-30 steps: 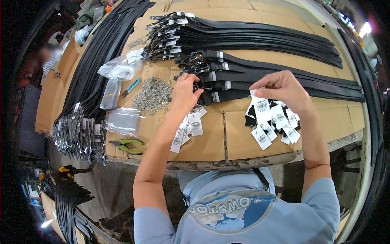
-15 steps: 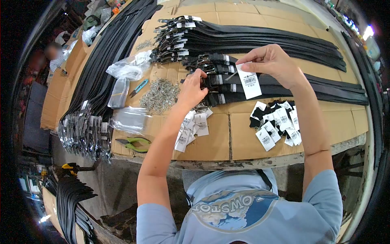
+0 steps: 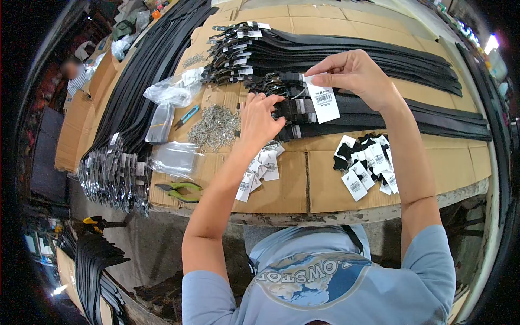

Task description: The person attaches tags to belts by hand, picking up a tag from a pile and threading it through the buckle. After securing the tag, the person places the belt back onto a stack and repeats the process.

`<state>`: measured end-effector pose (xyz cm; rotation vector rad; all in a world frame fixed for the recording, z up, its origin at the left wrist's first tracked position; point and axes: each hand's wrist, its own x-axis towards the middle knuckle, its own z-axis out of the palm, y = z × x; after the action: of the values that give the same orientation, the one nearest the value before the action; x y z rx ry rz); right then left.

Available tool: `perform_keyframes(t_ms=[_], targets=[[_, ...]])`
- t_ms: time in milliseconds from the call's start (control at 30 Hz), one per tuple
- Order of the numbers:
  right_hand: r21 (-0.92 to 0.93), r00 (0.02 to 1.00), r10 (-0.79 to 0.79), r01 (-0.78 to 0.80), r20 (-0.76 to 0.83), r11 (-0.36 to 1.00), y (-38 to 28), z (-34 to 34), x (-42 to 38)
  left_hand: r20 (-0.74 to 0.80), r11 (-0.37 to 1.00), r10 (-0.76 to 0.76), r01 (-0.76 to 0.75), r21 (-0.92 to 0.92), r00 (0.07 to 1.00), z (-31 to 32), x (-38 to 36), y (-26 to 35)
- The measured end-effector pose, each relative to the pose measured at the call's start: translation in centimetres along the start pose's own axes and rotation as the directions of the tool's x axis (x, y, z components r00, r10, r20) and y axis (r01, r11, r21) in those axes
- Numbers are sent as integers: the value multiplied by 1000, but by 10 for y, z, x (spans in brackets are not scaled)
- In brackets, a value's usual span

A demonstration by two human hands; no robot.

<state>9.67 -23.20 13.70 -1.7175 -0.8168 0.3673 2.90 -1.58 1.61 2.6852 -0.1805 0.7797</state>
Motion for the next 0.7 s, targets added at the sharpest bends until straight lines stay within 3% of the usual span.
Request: perform_keyframes(t_ms=[67,100,167,300,367,400,467,567,700], targets=[[4,1000,2,-2,18,1000,-1,-2,4,74,958,-81,98,-269,994,-1,1,1],[7,999,8,-8,38,1000,-2,-3,6,71,959,-79,95,-267,994,-6,2,5],[22,999,15,-16,44,1000,-10,-5,5,204,830,-260,326,-452,944,-15,3,17],[-13,1000,-2,2,26,1000,-20,-13,4,277,742,-260,375,-555,925,-17,4,23],[26,999,-47,47,22,999,-20,-16,4,325,559,-262,418,-716,909,-15,3,25],[22,998,-67,67,21,998,-21,-18,4,324,559,-260,415,-717,910,-14,3,27],[17,996,-89,89,21,996,-22,-21,5,352,384,-259,430,-817,900,-13,3,30],[11,996,-90,90,15,996,-22,-20,5,394,273,-249,455,-848,885,-9,3,31],[17,999,-46,46,20,999,-19,-16,6,408,213,-251,461,-861,878,-6,2,33]])
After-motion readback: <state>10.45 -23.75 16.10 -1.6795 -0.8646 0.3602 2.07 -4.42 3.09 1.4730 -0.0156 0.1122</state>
